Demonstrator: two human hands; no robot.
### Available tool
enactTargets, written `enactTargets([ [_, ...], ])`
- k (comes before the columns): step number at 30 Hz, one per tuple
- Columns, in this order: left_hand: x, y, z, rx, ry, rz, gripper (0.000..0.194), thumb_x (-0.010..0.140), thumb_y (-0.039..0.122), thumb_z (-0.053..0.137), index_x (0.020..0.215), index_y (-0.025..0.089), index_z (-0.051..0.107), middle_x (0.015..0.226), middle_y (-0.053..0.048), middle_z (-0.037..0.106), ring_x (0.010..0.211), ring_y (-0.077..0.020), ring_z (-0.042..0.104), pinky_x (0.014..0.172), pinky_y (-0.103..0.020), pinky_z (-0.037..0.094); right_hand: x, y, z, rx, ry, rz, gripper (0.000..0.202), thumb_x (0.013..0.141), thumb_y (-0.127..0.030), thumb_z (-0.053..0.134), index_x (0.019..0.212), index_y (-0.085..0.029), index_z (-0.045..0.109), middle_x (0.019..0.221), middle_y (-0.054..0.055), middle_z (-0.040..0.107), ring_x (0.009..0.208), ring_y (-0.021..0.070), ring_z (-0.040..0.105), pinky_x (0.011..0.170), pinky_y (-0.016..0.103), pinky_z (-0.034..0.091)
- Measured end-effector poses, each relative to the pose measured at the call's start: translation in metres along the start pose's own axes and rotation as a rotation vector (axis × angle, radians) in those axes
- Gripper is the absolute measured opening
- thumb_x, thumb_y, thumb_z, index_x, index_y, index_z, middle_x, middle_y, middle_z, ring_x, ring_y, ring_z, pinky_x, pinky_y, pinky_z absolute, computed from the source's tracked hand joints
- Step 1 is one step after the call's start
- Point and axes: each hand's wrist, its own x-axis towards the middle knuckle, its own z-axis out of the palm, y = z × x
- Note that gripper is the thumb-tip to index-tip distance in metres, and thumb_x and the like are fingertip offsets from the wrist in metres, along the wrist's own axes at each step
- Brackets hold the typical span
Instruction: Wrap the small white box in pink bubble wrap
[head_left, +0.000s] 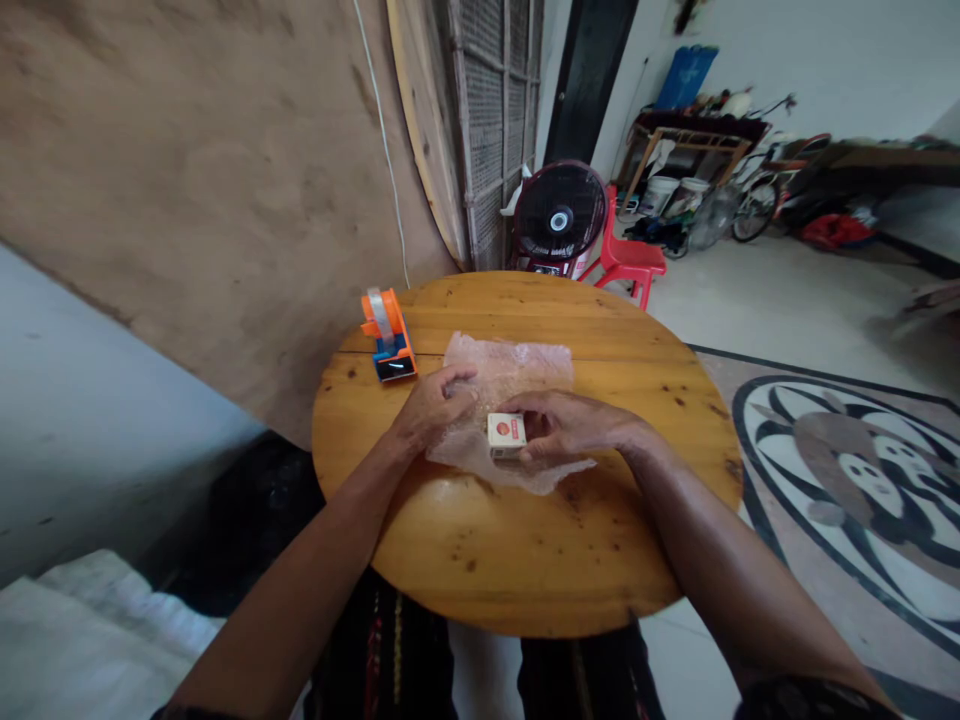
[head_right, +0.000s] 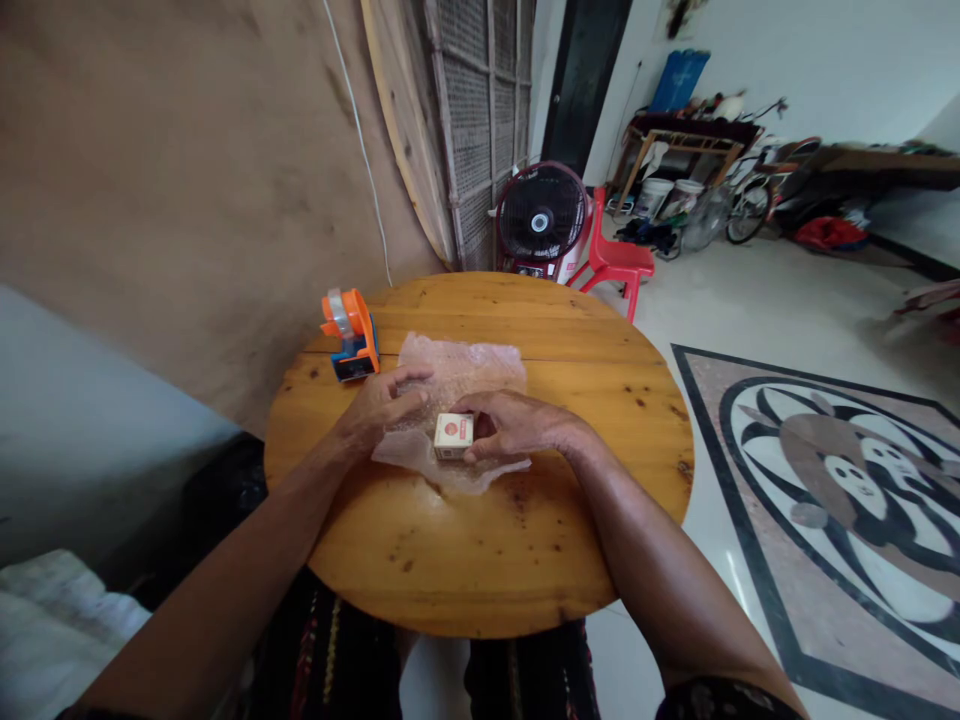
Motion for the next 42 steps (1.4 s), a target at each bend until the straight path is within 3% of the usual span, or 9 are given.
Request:
enactTargets([
  [8,0.0022,-0.0039,0.0012,-0.024,0.017,-0.004,0.05,0.07,0.028,0.06,0.117,0.01,0.065,0.108,-0.011,0.07,0.089,-0.0215,0.065,0.077,-0.032,0.052,0.0006,-0.0011,0.0032,-0.063,0.04,0.029,0.048,0.072,-0.028,0.073,0.119,-0.021,0.062,0.092,0.003,0.069,0.076,0.0157,0.06,0.064,0.025,0.044],
  [16,0.0038,-0.0072,0.0024,-0.013,0.029,-0.009,0.05,0.068,0.016,0.053,0.116,0.011,0.066,0.108,-0.01,0.071,0.09,-0.0209,0.066,0.078,-0.031,0.053,0.0013,-0.0029,0.0013,-0.045,0.104,0.016,0.039,0.073,-0.028,0.071,0.11,-0.018,0.066,0.084,0.001,0.067,0.071,0.0144,0.058,0.06,0.024,0.042],
  [22,0.0014,-0.0043,0.0033,-0.021,0.04,-0.049,0.056,0.067,0.014,0.049,0.12,0.012,0.064,0.092,-0.007,0.072,0.069,-0.0161,0.062,0.065,-0.027,0.051,-0.0001,-0.0011,0.0006,-0.019,0.049,0.034,0.04,0.072,-0.025,0.07,0.112,-0.019,0.063,0.086,0.001,0.067,0.072,0.015,0.059,0.061,0.024,0.044],
  [27,0.0022,-0.0034,0.0019,0.04,0.037,0.008,0.055,0.066,0.015,0.047,0.117,0.011,0.065,0.097,-0.007,0.07,0.071,-0.0157,0.061,0.067,-0.026,0.049,-0.0008,-0.0018,-0.0017,-0.017,0.002,0.013,0.042,0.073,-0.026,0.071,0.113,-0.019,0.062,0.089,0.001,0.068,0.073,0.0146,0.059,0.062,0.024,0.044],
  [31,0.0036,-0.0043,-0.0002,0.141,0.018,0.016,0.06,0.068,0.018,0.05,0.126,0.011,0.06,0.077,-0.002,0.064,0.057,-0.0124,0.05,0.058,-0.025,0.043,0.0001,-0.0017,-0.0006,-0.04,0.014,0.027,0.039,0.073,-0.028,0.072,0.11,-0.019,0.064,0.086,0.001,0.067,0.072,0.0144,0.059,0.061,0.024,0.042],
  [37,0.005,-0.0052,-0.0033,0.196,0.15,0.052,0.053,0.07,0.023,0.054,0.12,0.01,0.062,0.091,-0.006,0.064,0.077,-0.0178,0.057,0.075,-0.03,0.049,-0.0013,-0.0055,0.0009,-0.08,0.024,0.02,0.036,0.075,-0.029,0.069,0.109,-0.019,0.064,0.086,0.002,0.067,0.073,0.015,0.059,0.061,0.024,0.04],
  [42,0.007,-0.0088,-0.0042,0.186,0.293,0.049,0.034,0.072,0.022,0.054,0.101,0.012,0.067,0.097,-0.009,0.064,0.081,-0.0189,0.06,0.079,-0.033,0.05,-0.0015,-0.008,0.0022,-0.118,0.067,0.026,0.03,0.075,-0.035,0.07,0.1,-0.019,0.065,0.085,0.001,0.066,0.072,0.015,0.058,0.06,0.024,0.038],
])
